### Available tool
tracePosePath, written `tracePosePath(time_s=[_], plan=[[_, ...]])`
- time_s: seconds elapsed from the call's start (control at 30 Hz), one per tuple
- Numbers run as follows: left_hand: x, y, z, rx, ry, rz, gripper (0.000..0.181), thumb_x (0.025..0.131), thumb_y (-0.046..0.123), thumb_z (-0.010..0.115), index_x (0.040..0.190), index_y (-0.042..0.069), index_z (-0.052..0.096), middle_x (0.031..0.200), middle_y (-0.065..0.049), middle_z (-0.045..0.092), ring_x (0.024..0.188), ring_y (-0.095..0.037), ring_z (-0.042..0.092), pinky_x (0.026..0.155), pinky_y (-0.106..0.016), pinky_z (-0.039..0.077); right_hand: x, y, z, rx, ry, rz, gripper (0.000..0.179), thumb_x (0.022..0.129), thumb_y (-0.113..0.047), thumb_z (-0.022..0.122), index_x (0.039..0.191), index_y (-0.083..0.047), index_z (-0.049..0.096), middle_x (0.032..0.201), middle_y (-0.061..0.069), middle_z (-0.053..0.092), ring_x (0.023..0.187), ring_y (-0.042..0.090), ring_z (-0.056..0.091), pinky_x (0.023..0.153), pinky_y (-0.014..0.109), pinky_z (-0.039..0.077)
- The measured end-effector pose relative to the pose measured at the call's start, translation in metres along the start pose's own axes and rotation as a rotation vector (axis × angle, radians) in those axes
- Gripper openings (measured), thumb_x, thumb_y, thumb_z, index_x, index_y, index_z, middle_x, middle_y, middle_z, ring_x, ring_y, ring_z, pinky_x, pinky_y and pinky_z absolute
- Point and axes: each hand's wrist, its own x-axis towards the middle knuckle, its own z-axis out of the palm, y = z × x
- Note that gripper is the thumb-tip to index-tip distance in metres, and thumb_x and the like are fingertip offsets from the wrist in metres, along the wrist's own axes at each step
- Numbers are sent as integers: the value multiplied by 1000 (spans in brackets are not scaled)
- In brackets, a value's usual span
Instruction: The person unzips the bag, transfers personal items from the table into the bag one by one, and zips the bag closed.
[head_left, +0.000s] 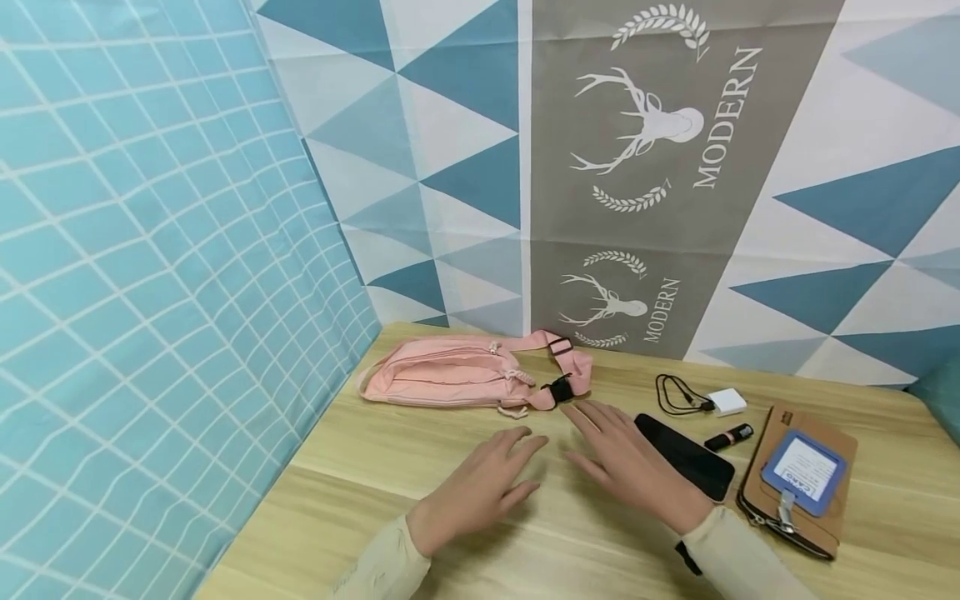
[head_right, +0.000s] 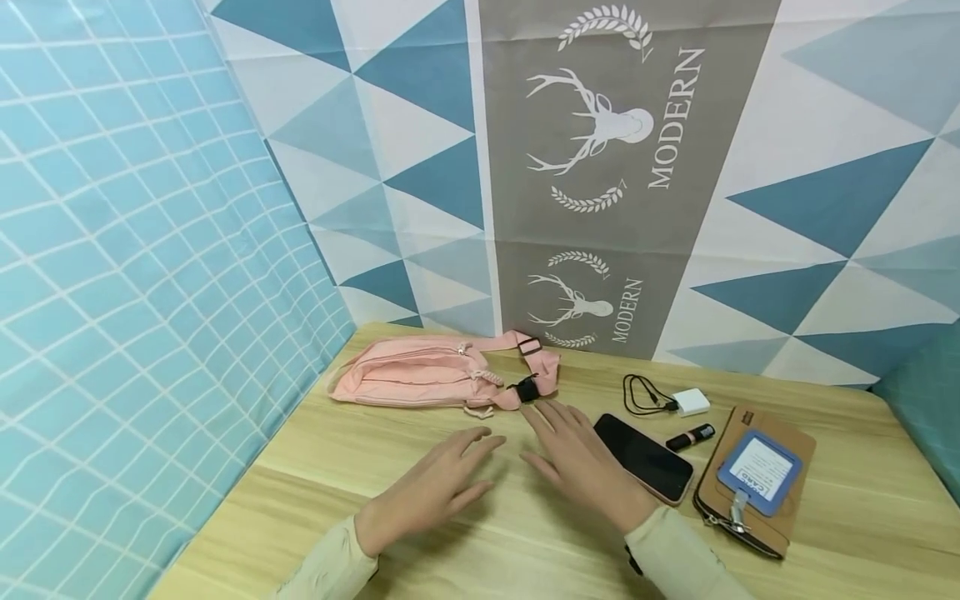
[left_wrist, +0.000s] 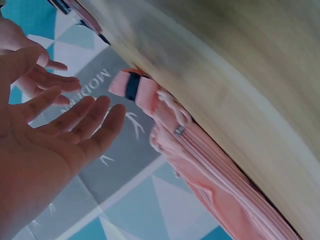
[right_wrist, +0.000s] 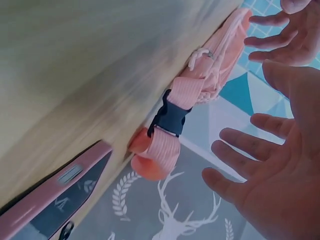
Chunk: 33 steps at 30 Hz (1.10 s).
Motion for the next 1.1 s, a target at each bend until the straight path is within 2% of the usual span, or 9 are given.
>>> tracePosePath(time_s=[0.27, 0.4, 0.57, 0.73, 0.8, 0.9, 1.0, 1.03, 1.1], plan=[[5, -28, 5, -23, -26, -123, 65, 97, 32, 64, 152, 12, 35, 147, -19, 43, 134, -34, 44, 106, -50, 42, 30, 2, 21, 33, 10, -50, 61, 92, -27, 72, 142, 1, 50, 136, 21, 55, 128, 40, 51, 103, 59, 41], [5, -44, 1, -44, -26, -202, 63, 97, 31, 65, 150, 9, 39, 146, -21, 43, 135, -37, 42, 108, -54, 38, 40, 4, 32, 56, 13, -50, 60, 93, -23, 72, 144, -2, 49, 135, 22, 56, 126, 39, 52, 102, 59, 42], [7, -61, -9, -79, -2, -279, 49, 97, 27, 66, 138, 4, 52, 142, -24, 46, 132, -41, 43, 103, -60, 40, 52, 5, 43, 71, -27, -22, 69, 92, -18, 72, 152, -9, 39, 134, 23, 56, 122, 39, 54, 100, 55, 45], [10, -76, -8, -67, 29, -312, 44, 95, 24, 67, 128, -3, 56, 138, -28, 50, 130, -44, 46, 102, -59, 41, 57, 1, 55, 82, -78, 10, 68, 92, -16, 72, 151, -3, 39, 136, 27, 53, 119, 45, 53, 99, 57, 44], [10, -80, -5, -61, 3, -328, 43, 95, 23, 68, 126, -5, 57, 133, -28, 54, 126, -42, 51, 104, -56, 41, 59, -1, 58, 83, -85, 10, 62, 93, -16, 70, 147, 0, 43, 136, 28, 52, 120, 46, 53, 101, 57, 43], [8, -82, 2, -60, -86, -340, 48, 95, 23, 67, 130, -8, 55, 131, -28, 56, 124, -42, 54, 106, -52, 41, 60, -3, 63, 85, -84, -4, 54, 95, -16, 67, 142, 3, 48, 137, 26, 53, 123, 44, 52, 104, 57, 40], [8, -80, 9, -38, -150, -332, 45, 97, 24, 65, 130, -5, 56, 122, -21, 63, 114, -35, 61, 99, -47, 48, 60, -4, 67, 87, -58, -26, 47, 95, -15, 67, 135, 6, 54, 132, 23, 58, 121, 39, 55, 104, 55, 40], [9, -79, 10, -19, -149, -318, 42, 97, 24, 65, 127, -4, 58, 118, -18, 64, 109, -33, 63, 95, -45, 50, 59, -4, 67, 84, -44, -28, 45, 93, -14, 68, 132, 6, 56, 129, 22, 60, 119, 37, 57, 103, 54, 41], [13, -77, 12, 12, -118, -292, 26, 95, 21, 66, 112, 2, 63, 101, -11, 67, 95, -27, 66, 83, -41, 54, 58, -2, 69, 88, -20, -22, 39, 90, -11, 72, 125, 4, 61, 119, 17, 64, 110, 33, 59, 98, 50, 45]])
